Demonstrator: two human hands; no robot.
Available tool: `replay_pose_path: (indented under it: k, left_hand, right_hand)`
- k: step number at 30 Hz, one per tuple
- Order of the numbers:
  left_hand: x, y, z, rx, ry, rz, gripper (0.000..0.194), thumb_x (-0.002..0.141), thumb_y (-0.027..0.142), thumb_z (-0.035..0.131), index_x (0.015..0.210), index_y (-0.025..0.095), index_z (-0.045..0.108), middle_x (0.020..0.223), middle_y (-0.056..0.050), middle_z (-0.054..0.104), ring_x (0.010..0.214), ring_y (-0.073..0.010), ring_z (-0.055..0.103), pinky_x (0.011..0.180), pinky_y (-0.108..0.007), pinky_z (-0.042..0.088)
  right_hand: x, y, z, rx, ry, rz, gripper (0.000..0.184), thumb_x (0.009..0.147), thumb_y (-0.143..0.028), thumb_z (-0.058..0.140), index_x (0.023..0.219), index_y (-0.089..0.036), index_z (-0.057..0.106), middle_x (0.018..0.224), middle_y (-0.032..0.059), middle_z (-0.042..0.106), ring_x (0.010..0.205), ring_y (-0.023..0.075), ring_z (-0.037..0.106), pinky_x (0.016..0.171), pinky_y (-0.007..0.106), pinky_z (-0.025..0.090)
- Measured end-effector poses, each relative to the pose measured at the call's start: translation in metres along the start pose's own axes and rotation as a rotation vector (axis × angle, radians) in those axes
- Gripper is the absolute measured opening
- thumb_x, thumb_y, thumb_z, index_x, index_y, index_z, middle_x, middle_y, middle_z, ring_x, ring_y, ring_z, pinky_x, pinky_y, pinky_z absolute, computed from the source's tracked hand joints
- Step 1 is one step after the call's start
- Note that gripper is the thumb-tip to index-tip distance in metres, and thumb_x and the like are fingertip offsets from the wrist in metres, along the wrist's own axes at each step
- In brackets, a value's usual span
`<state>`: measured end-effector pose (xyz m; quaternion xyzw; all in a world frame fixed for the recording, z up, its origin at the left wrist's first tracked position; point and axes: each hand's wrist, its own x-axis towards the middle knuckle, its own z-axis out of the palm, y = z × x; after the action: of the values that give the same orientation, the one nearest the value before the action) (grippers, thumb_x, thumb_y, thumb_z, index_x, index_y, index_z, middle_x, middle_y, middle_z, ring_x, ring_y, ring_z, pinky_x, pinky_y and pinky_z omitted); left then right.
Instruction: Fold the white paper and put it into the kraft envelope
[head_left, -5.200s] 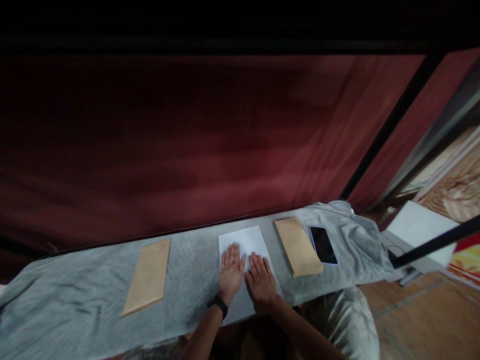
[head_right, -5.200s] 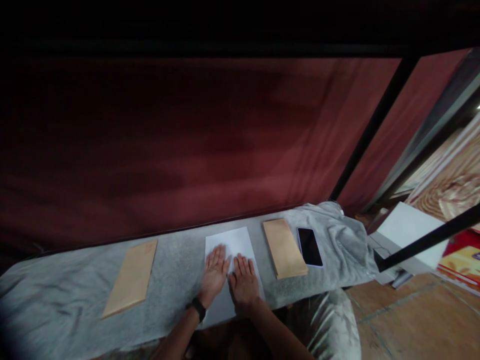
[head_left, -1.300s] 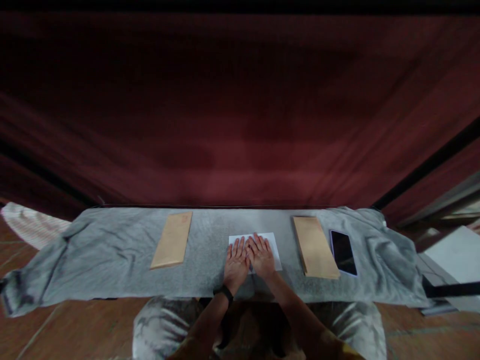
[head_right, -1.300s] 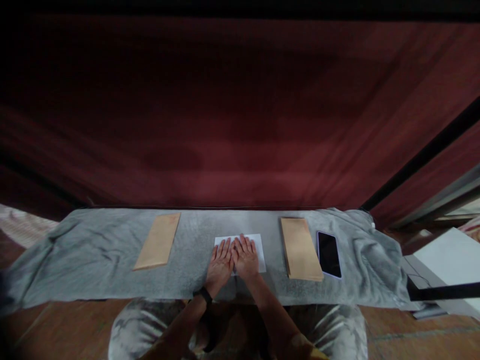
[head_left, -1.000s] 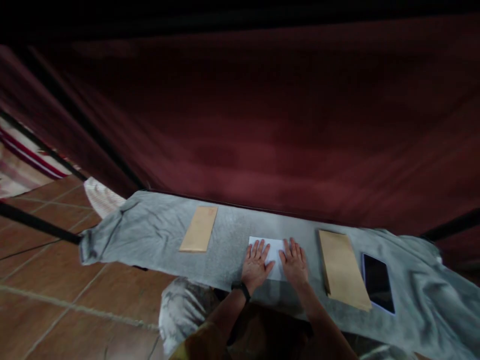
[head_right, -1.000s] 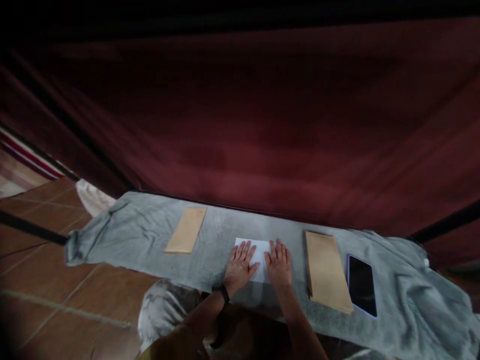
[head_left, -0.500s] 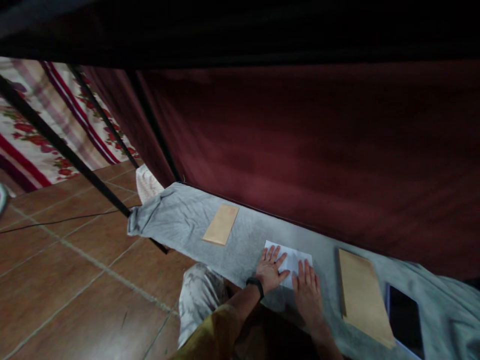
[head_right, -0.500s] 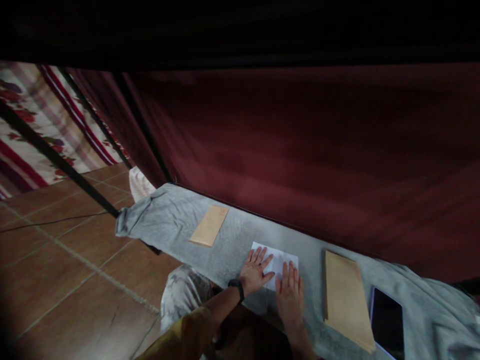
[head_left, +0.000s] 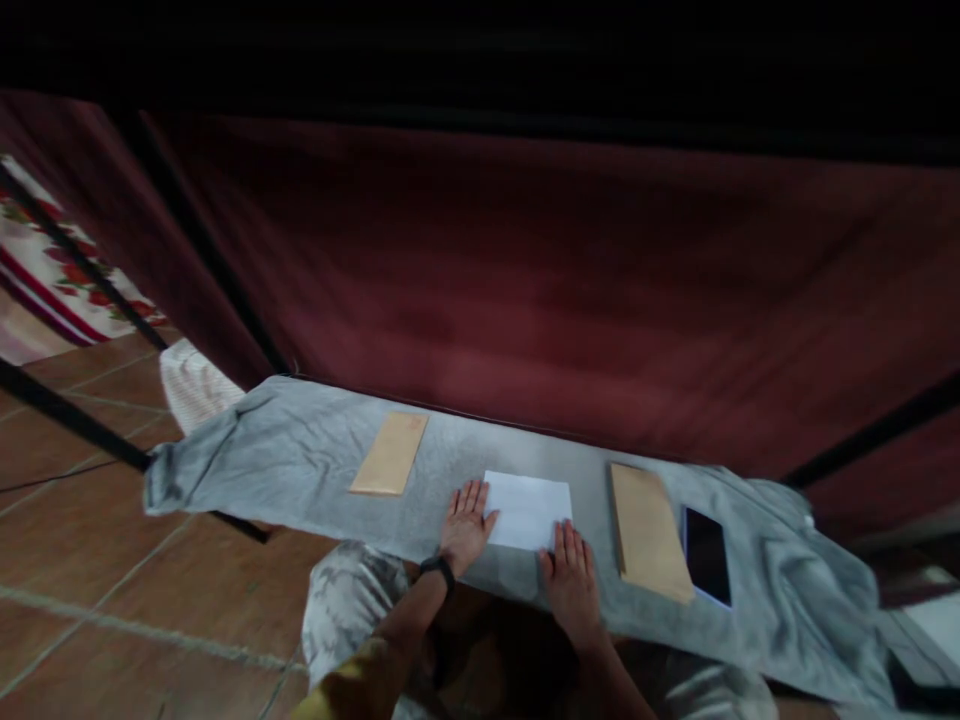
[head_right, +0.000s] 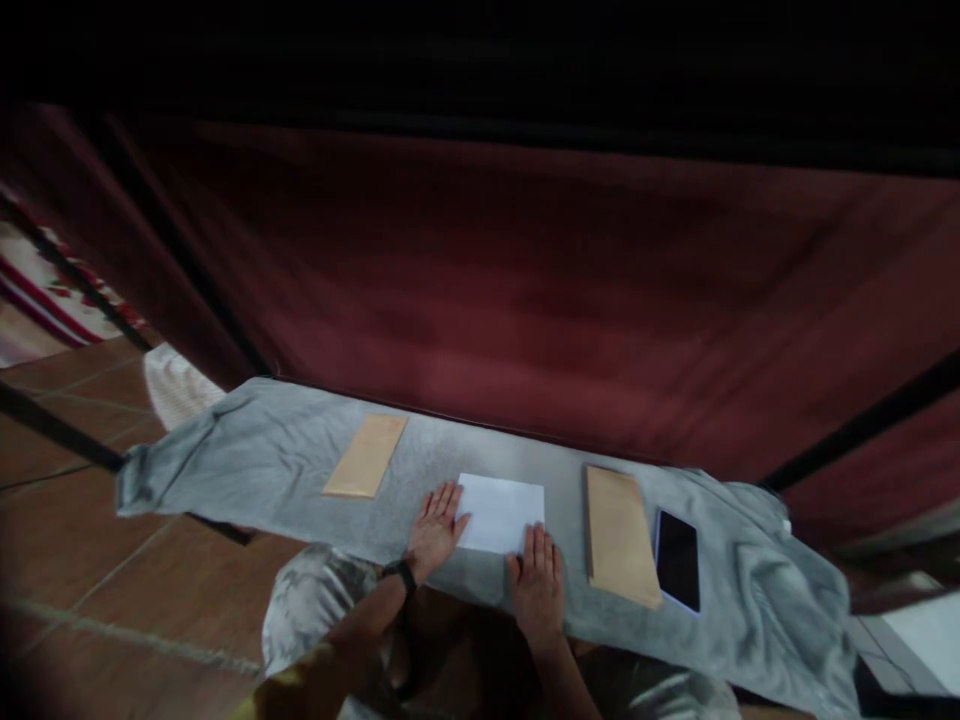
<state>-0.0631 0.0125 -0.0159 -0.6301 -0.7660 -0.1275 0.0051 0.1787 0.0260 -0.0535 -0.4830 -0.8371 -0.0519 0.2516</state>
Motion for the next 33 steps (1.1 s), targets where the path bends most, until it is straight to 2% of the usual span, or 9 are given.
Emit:
replay_pose_path:
  k: [3,5,9,11,16,20,24,30,33]
  left_hand:
    - [0.002,0.002,0.001,0.021,0.093,-0.066,0.06,0.1,0.041,0.029,0.151,0.009,0.038,0.157,-0.018,0.039,0.147,-0.0314,0.032,0.12,-0.053,0.023]
    - [0.002,0.016,0.003,0.014,0.158,-0.03,0.059,0.1,0.037,0.03,0.151,0.008,0.036,0.158,-0.019,0.037,0.147,-0.0318,0.031,0.119,-0.053,0.024]
    - [-0.009,0.057,0.011,-0.03,0.082,0.296,0.053,0.099,0.038,0.036,0.151,0.024,0.04,0.158,-0.008,0.04,0.148,-0.0264,0.032,0.12,-0.051,0.024]
    - [-0.016,0.067,0.015,-0.012,0.01,0.377,0.049,0.099,0.037,0.037,0.147,0.029,0.045,0.156,-0.005,0.043,0.147,-0.0262,0.034,0.12,-0.055,0.022]
    - [-0.018,0.048,0.018,0.062,-0.068,0.455,0.05,0.099,0.032,0.036,0.147,0.025,0.045,0.152,-0.007,0.048,0.143,-0.0238,0.041,0.117,-0.049,0.031]
    - [-0.01,0.032,0.013,0.162,-0.191,0.502,0.056,0.091,0.009,0.035,0.144,0.02,0.049,0.15,-0.011,0.051,0.14,-0.0234,0.045,0.111,-0.044,0.041]
    - [-0.006,0.04,0.008,0.21,-0.293,0.529,0.071,0.077,-0.007,0.032,0.142,0.015,0.051,0.148,-0.018,0.052,0.137,-0.0262,0.049,0.107,-0.045,0.046]
    - [-0.006,0.059,-0.002,0.205,-0.261,0.522,0.068,0.08,-0.005,0.036,0.146,0.011,0.042,0.143,-0.025,0.052,0.133,-0.031,0.052,0.101,-0.049,0.05]
    - [-0.009,0.062,-0.011,0.224,-0.234,0.516,0.067,0.082,-0.005,0.035,0.146,0.013,0.043,0.146,-0.023,0.051,0.131,-0.0309,0.052,0.102,-0.05,0.049]
  right_hand:
    - [0.001,-0.004,-0.001,-0.032,-0.009,0.065,0.054,0.103,-0.036,0.035,0.15,-0.01,0.038,0.153,0.0207,0.043,0.137,0.0323,0.045,0.111,0.051,0.035]
    - [0.003,-0.006,-0.001,-0.045,-0.024,0.085,0.055,0.103,-0.036,0.036,0.15,-0.008,0.039,0.153,0.0212,0.042,0.138,0.0323,0.044,0.113,0.05,0.033]
    - [0.006,-0.009,-0.002,-0.053,-0.044,0.12,0.056,0.102,-0.036,0.038,0.15,-0.008,0.04,0.153,0.019,0.044,0.139,0.0311,0.043,0.114,0.048,0.03]
    - [0.007,-0.009,-0.002,-0.061,-0.048,0.133,0.056,0.101,-0.037,0.039,0.149,-0.009,0.041,0.152,0.0181,0.045,0.139,0.0298,0.042,0.115,0.047,0.03]
    - [0.008,-0.009,-0.003,-0.083,-0.063,0.139,0.06,0.101,-0.044,0.042,0.149,-0.008,0.041,0.152,0.0179,0.045,0.14,0.0282,0.041,0.116,0.044,0.028]
    - [0.009,-0.011,-0.006,-0.031,-0.094,0.166,0.061,0.1,-0.043,0.043,0.151,-0.008,0.038,0.154,0.0182,0.043,0.141,0.0295,0.04,0.117,0.046,0.026]
    - [0.011,-0.011,-0.009,0.034,-0.127,0.188,0.059,0.1,-0.037,0.043,0.151,-0.008,0.038,0.154,0.0187,0.042,0.141,0.0309,0.039,0.117,0.049,0.027]
    - [0.011,-0.008,-0.007,0.07,-0.109,0.169,0.057,0.099,-0.035,0.044,0.15,-0.008,0.04,0.153,0.0194,0.043,0.141,0.0308,0.04,0.116,0.05,0.027]
    - [0.011,-0.006,-0.008,0.067,-0.124,0.151,0.057,0.098,-0.036,0.045,0.147,-0.007,0.043,0.153,0.0201,0.043,0.141,0.0306,0.04,0.116,0.049,0.027]
